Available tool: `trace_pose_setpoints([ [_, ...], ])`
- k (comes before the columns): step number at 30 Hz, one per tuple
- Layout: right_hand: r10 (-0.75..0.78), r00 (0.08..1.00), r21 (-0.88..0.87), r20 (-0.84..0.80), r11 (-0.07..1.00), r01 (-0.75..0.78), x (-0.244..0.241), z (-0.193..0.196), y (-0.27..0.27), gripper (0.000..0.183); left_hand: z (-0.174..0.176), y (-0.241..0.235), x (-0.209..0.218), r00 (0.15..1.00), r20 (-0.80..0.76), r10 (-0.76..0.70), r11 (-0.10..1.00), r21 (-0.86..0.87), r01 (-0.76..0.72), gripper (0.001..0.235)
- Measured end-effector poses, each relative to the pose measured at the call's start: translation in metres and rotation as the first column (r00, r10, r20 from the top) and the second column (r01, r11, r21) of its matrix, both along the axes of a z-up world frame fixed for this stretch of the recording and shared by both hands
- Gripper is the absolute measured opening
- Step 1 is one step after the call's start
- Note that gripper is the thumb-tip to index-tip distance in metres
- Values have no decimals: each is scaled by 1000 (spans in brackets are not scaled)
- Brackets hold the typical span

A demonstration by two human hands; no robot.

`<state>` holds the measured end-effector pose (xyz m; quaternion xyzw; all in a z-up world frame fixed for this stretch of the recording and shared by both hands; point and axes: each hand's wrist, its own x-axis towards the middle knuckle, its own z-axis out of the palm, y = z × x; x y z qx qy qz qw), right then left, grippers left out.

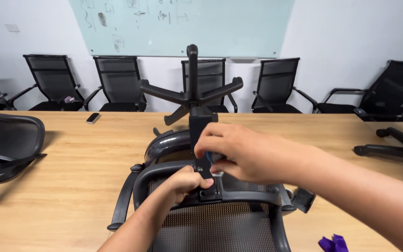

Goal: The person attaches a black metal mounting bracket to the underside of an office chair seat, aligning it against the seat mechanism and driving screws with a screwdriver. They then attach a small plastic cover piece, flip the chair upright, and press on the seat to check it.

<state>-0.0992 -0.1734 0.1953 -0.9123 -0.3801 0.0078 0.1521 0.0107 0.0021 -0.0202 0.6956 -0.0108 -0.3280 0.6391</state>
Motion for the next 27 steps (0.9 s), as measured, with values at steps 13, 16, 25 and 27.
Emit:
trace_pose_setpoints([
  [13,-88,993,-211,85,972,104,8,3,-6,43,8,1,-7,998,-11,61,996,64,-61,25],
  [16,128,985,15,118,991,-131,18,-15,-23,43,4,1,-3,999,-8,48,996,71,-48,26],
  [25,-1,996,-17,89,1000,2,12,-14,-21,40,-2,3,-3,1000,4,13,1000,-17,-13,30],
  [27,-52,994,-25,-99,998,50,6,-10,-17,40,6,2,-6,1000,1,7,1000,21,-7,30],
])
